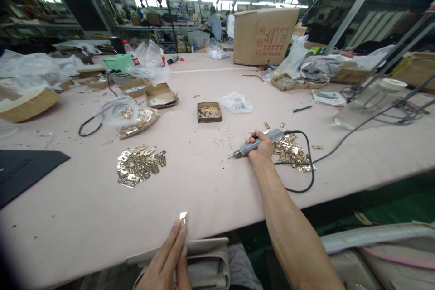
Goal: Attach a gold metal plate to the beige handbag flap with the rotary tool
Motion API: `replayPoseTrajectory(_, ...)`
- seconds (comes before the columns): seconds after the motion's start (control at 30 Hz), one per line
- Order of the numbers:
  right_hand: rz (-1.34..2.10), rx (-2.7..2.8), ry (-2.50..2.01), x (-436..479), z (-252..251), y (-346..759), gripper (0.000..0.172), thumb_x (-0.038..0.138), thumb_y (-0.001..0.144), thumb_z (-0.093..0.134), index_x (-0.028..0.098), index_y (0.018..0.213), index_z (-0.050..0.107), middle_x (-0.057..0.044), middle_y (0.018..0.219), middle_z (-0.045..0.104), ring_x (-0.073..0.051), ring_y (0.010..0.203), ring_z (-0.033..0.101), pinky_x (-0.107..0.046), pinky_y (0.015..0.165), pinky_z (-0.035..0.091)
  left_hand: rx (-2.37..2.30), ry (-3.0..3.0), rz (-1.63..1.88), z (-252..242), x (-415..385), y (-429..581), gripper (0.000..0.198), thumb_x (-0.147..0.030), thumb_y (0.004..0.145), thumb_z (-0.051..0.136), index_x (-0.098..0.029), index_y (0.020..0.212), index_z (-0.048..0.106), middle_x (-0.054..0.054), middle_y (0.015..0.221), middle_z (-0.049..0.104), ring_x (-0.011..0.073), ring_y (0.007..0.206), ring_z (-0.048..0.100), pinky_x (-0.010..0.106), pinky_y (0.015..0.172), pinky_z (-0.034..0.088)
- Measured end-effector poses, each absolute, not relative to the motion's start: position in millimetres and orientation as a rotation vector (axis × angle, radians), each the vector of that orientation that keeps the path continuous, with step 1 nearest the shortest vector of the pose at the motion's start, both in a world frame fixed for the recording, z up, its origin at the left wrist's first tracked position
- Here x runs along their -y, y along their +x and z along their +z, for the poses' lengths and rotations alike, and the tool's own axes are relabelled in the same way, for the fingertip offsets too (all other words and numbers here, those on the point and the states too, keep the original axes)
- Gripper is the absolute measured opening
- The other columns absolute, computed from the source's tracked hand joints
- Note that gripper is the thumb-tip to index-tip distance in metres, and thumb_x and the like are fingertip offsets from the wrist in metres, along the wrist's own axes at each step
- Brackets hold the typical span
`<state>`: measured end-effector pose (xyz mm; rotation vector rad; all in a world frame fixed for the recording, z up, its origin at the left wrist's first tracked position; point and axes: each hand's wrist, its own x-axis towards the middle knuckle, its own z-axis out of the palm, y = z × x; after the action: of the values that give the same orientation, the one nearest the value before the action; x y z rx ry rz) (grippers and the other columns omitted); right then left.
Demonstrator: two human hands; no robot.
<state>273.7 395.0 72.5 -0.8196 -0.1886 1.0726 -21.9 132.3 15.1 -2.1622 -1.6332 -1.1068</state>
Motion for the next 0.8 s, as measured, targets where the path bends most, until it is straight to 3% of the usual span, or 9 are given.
replayPoseTrajectory(0.37,1.053,0.210,-0.805,-394.5,70.7,273.4,0.017,0.011,0.078,0.067,0.018,0.076,0.052,0.003,0.068,0.057,-0.007,0.048,0.048,-0.019,0.044,0.048,1.645,-2.159,-1.097,18.4,-130.7,-20.0,0.065,-0.002,0.092,0.063,-0.021,0.152,0.048,0.010,0.135,0.067,0.0223,0.107,0.073,0.029,0.089,0.057)
replayPoseTrajectory(0.8,1.175,0.350,-0.663,-360.7,105.4,260.9,0.014,0.012,0.082,0.061,0.018,0.076,0.050,0.003,0.072,0.054,-0.006,0.049,0.045,-0.020,0.048,0.048,1.751,-2.180,-1.227,17.1,-121.9,-12.7,0.041,0.002,0.091,0.053,-0.011,0.128,0.066,0.019,0.132,0.068,0.0282,0.117,0.069,0.038,0.095,0.061)
